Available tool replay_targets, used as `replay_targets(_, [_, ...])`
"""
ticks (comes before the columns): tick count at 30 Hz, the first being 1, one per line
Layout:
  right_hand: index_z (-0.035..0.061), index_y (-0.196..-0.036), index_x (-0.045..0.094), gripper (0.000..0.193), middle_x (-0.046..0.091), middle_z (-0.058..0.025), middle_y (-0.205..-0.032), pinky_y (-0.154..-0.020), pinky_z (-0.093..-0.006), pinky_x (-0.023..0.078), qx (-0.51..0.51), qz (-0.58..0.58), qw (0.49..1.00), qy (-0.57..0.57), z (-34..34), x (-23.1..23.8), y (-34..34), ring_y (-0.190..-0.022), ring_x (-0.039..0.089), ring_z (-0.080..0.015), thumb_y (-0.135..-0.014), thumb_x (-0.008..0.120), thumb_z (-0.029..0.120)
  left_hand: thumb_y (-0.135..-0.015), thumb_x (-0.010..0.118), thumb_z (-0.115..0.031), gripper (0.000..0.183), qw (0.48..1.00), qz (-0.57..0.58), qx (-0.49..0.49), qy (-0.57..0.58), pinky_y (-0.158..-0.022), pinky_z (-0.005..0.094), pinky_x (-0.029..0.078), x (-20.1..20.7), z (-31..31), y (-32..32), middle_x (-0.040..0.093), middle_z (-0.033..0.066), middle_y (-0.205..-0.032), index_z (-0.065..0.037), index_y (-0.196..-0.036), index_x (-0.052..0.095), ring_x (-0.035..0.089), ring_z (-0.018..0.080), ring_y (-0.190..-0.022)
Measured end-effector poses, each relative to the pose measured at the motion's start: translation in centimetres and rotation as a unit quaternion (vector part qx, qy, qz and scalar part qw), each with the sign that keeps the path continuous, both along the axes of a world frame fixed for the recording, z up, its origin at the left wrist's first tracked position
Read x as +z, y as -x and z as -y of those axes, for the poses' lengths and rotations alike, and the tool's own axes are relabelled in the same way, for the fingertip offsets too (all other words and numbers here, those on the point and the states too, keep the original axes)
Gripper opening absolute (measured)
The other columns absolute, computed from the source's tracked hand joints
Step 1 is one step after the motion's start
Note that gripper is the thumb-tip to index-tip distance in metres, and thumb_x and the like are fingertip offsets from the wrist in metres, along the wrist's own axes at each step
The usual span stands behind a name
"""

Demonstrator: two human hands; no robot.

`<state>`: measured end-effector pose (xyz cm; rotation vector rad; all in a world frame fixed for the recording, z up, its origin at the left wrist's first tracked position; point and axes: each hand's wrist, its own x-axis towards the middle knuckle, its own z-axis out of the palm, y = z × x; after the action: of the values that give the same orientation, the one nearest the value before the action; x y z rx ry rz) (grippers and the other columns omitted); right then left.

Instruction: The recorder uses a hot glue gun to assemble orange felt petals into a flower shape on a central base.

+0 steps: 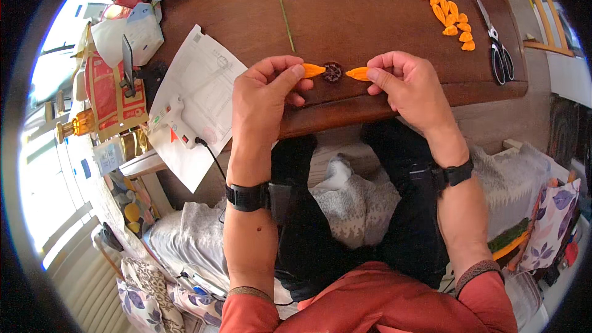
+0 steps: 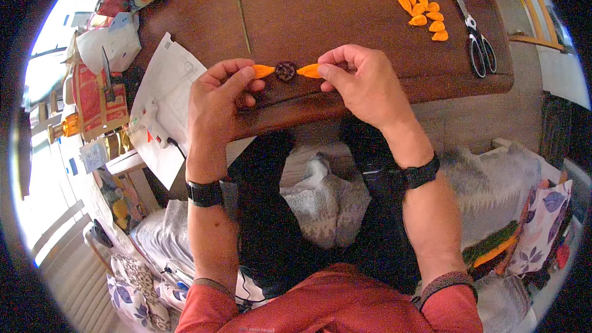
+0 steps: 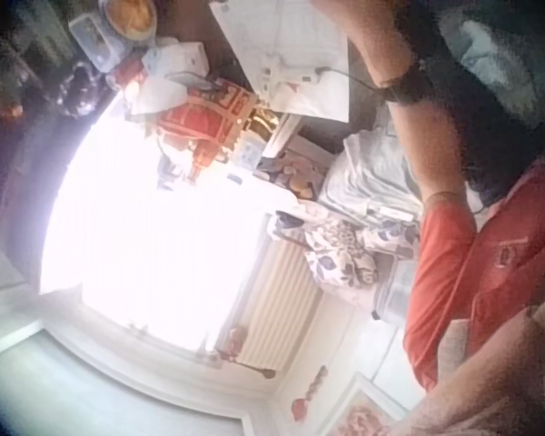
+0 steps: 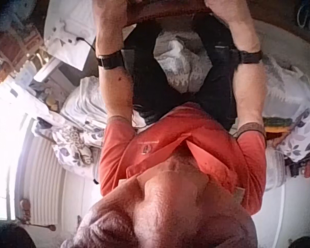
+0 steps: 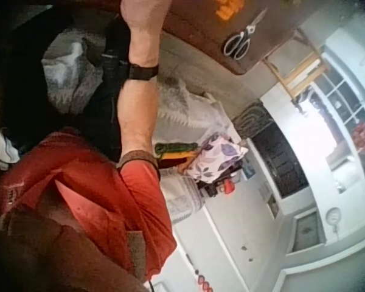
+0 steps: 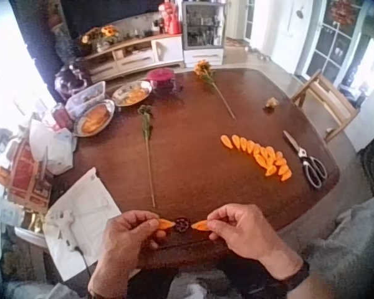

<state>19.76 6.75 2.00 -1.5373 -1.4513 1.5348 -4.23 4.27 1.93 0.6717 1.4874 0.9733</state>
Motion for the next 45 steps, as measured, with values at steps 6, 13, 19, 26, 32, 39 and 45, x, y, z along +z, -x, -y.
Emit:
replay_targets(6, [-0.0041,-0.106,0.072,0.02,0.076,-0.007,-0.092,-0.066,-0.0262,0.056,-0.032,-0.019,0.999,-0.02,0.4,-1.1,0.4,-0.076,0.072,-0.0122,-0.098,0.07,0.013,-0.096,0.073,-0.011,0.02,0.999,-0.036,-0.02,-0.002,-0.057,0.0217,0.051,-0.4,-0.6,-0.5,0.076,0.0092,-0.092,0.002,-0.111,0.073,0.068,0.0104,-0.07])
replay_targets(13, [-0.0026,-0.106,0.074,0.019,0.076,-0.0066,-0.086,-0.064,-0.0269,0.056,-0.003,0.005,0.999,-0.032,-0.1,-1.1,1.2,-0.071,0.071,-0.0113,-0.096,0.071,0.014,-0.096,0.075,-0.014,0.022,0.998,-0.055,-0.036,-0.001,-0.056,0.0206,0.051,-0.6,-0.6,-0.4,0.076,0.0085,-0.093,0.0,-0.112,0.073,0.069,0.0099,-0.071])
replay_targets(19, [-0.0027,-0.105,0.074,0.019,0.076,-0.0077,-0.084,-0.062,-0.0276,0.056,-0.008,0.01,0.999,-0.04,-0.2,-1.3,1.5,-0.069,0.072,-0.0125,-0.096,0.071,0.014,-0.095,0.076,-0.015,0.022,0.998,-0.059,-0.035,0.009,-0.057,0.0206,0.052,-0.2,-0.8,-0.7,0.076,0.0084,-0.096,0.0,-0.112,0.073,0.071,0.0106,-0.074])
replay_targets(26, [-0.0028,-0.104,0.074,0.019,0.075,-0.008,-0.082,-0.062,-0.0277,0.056,-0.004,0.016,0.999,-0.035,-0.3,-1.3,1.7,-0.068,0.072,-0.0127,-0.096,0.071,0.015,-0.095,0.074,-0.01,0.018,0.998,-0.049,-0.024,0.009,-0.057,0.0222,0.053,-0.1,-0.9,-0.9,0.075,0.0087,-0.091,0.003,-0.107,0.073,0.071,0.0115,-0.072])
replay_targets(32, [-0.0029,-0.104,0.074,0.02,0.075,-0.0081,-0.081,-0.061,-0.0278,0.056,-0.007,0.019,0.999,-0.038,-0.3,-1.2,1.9,-0.067,0.072,-0.0126,-0.096,0.071,0.015,-0.095,0.076,-0.014,0.022,0.997,-0.063,-0.045,0.005,-0.058,0.022,0.054,-0.3,-0.9,-0.7,0.076,0.0092,-0.097,0.001,-0.111,0.073,0.072,0.0122,-0.075])
replay_targets(39, [-0.0032,-0.105,0.074,0.021,0.075,-0.0086,-0.081,-0.06,-0.0278,0.056,-0.008,0.033,0.999,-0.033,-0.3,-0.8,2.1,-0.067,0.072,-0.013,-0.096,0.072,0.016,-0.095,0.076,-0.013,0.021,0.996,-0.072,-0.042,0.007,-0.059,0.022,0.055,-0.2,-0.9,-0.9,0.077,0.0095,-0.095,0.001,-0.11,0.073,0.073,0.0123,-0.075])
replay_targets(45, [-0.0029,-0.103,0.075,0.02,0.075,-0.0091,-0.079,-0.061,-0.0284,0.057,-0.009,0.039,0.998,-0.038,-0.3,-1.0,2.2,-0.067,0.072,-0.0136,-0.095,0.072,0.015,-0.096,0.073,-0.009,0.017,0.995,-0.089,-0.034,0.005,-0.057,0.0223,0.054,0.3,-0.9,-1.4,0.075,0.0088,-0.089,0.004,-0.106,0.074,0.072,0.0119,-0.072])
